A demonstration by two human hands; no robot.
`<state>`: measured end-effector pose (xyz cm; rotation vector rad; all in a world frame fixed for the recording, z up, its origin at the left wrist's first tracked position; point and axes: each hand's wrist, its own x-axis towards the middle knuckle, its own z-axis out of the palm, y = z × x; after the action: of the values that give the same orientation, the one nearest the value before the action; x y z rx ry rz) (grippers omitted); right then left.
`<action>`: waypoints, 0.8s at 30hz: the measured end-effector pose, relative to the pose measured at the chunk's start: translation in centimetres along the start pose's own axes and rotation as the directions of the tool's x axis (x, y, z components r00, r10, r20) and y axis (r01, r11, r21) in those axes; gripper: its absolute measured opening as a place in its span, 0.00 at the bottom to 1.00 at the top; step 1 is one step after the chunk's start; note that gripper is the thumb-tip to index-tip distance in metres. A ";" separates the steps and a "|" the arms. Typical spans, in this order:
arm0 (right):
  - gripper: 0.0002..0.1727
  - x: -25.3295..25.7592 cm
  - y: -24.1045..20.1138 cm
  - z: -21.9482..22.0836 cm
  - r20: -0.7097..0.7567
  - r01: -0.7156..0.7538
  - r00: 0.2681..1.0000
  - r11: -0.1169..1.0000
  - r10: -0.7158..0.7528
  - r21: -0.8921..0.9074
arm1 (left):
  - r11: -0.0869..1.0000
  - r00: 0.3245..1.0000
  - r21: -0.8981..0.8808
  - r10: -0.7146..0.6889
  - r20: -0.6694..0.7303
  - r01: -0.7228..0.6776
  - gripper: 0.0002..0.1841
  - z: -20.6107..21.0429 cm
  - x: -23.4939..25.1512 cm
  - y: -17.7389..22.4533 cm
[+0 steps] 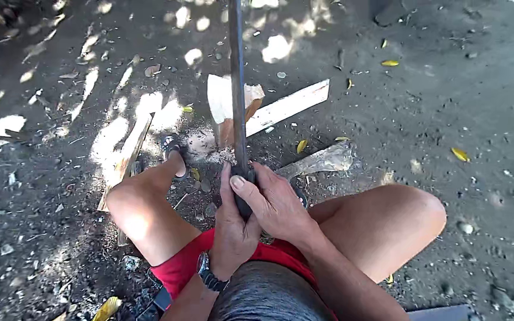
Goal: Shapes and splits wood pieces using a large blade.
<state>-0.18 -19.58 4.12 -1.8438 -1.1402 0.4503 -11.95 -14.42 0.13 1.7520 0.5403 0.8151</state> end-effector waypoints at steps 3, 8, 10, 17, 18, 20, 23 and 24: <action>0.35 0.8 0.3 -1.6 0.031 0.062 0.998 0.997 -0.063 0.037 | 0.996 1.000 -0.091 -0.027 -0.002 0.026 0.45 0.1 -0.1 0.9; 0.32 4.8 6.0 -3.4 -0.254 0.014 0.966 0.975 0.044 0.224 | 0.981 0.997 -0.179 -0.073 0.010 0.074 0.39 -0.6 0.6 1.7; 0.32 6.5 9.4 -2.0 -0.336 -0.148 0.895 0.906 0.293 0.397 | 0.975 0.994 -0.192 -0.109 0.010 0.109 0.38 -1.1 0.8 1.8; 0.44 4.7 29.5 5.0 -0.428 -0.635 0.209 0.455 0.879 0.624 | 0.951 0.989 -0.274 -0.139 0.047 0.147 0.39 -1.5 1.6 2.3; 0.48 4.2 33.1 5.3 -0.311 -0.660 0.135 0.319 0.941 0.680 | 0.946 0.989 -0.288 -0.143 0.046 0.151 0.39 -1.6 1.7 2.3; 0.52 3.6 36.4 6.0 -0.192 -0.684 0.006 0.144 0.981 0.715 | 0.933 0.985 -0.316 -0.167 0.040 0.171 0.40 -1.9 1.9 2.6; 0.57 4.1 38.5 7.1 -0.151 -0.687 -0.049 0.077 0.987 0.723 | 0.925 0.982 -0.330 -0.187 0.041 0.190 0.37 -2.3 2.4 3.2; 0.59 4.6 39.1 7.3 -0.155 -0.699 -0.058 0.070 0.986 0.711 | 0.920 0.979 -0.334 -0.197 0.057 0.205 0.33 -2.4 2.5 3.4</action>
<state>17.64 -18.89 -31.67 -1.8171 0.8989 0.6305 -12.20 -12.17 4.47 1.3632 0.5216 0.6957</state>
